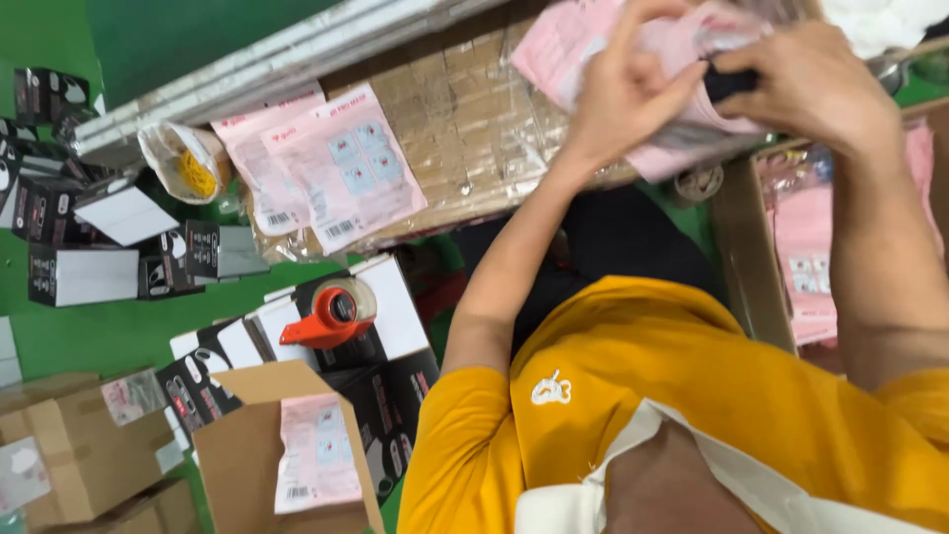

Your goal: Packing black face masks into shipping bags and then into cardboard boxes, finishing with tape sealing.

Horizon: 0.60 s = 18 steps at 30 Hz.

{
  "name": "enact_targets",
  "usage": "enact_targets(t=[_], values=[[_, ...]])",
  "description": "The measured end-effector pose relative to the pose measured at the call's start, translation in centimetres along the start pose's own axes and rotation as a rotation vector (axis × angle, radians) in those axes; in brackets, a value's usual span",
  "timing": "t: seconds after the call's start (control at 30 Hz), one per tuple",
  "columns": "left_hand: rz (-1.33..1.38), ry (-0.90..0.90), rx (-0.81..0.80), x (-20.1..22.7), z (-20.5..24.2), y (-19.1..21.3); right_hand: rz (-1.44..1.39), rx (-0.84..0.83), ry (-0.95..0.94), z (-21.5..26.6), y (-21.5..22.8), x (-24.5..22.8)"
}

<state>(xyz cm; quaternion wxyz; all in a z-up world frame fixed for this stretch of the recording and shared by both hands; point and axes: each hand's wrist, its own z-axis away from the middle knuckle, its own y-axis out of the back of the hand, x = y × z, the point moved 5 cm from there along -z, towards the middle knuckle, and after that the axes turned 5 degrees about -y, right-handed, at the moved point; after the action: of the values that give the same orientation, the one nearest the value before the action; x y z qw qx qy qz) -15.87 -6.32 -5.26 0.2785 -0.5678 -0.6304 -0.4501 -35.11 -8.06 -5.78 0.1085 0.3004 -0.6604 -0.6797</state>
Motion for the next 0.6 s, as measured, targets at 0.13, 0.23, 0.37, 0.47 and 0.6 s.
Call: enact_targets(t=[0.13,0.23,0.37,0.47,0.6], values=[[-0.069,-0.325,-0.138,3.2,-3.2,3.5,-0.107,-0.085,-0.106,0.2,2.7,-0.6],[-0.163,-0.531,-0.2,4.2,-2.2,5.0,-0.014,0.199,0.275,-0.9,4.9,-4.6],[0.171,0.048,-0.177,2.5,-2.3,7.6,-1.011,-0.097,0.017,-1.5,4.7,-3.8],[-0.051,-0.134,-0.125,1.7,-1.4,6.5,-0.829,-0.065,0.261,-2.7,3.0,-4.4],[-0.045,-0.177,0.012,0.2,-1.3,7.6,-0.216,-0.085,0.282,-3.1,4.0,-7.7]])
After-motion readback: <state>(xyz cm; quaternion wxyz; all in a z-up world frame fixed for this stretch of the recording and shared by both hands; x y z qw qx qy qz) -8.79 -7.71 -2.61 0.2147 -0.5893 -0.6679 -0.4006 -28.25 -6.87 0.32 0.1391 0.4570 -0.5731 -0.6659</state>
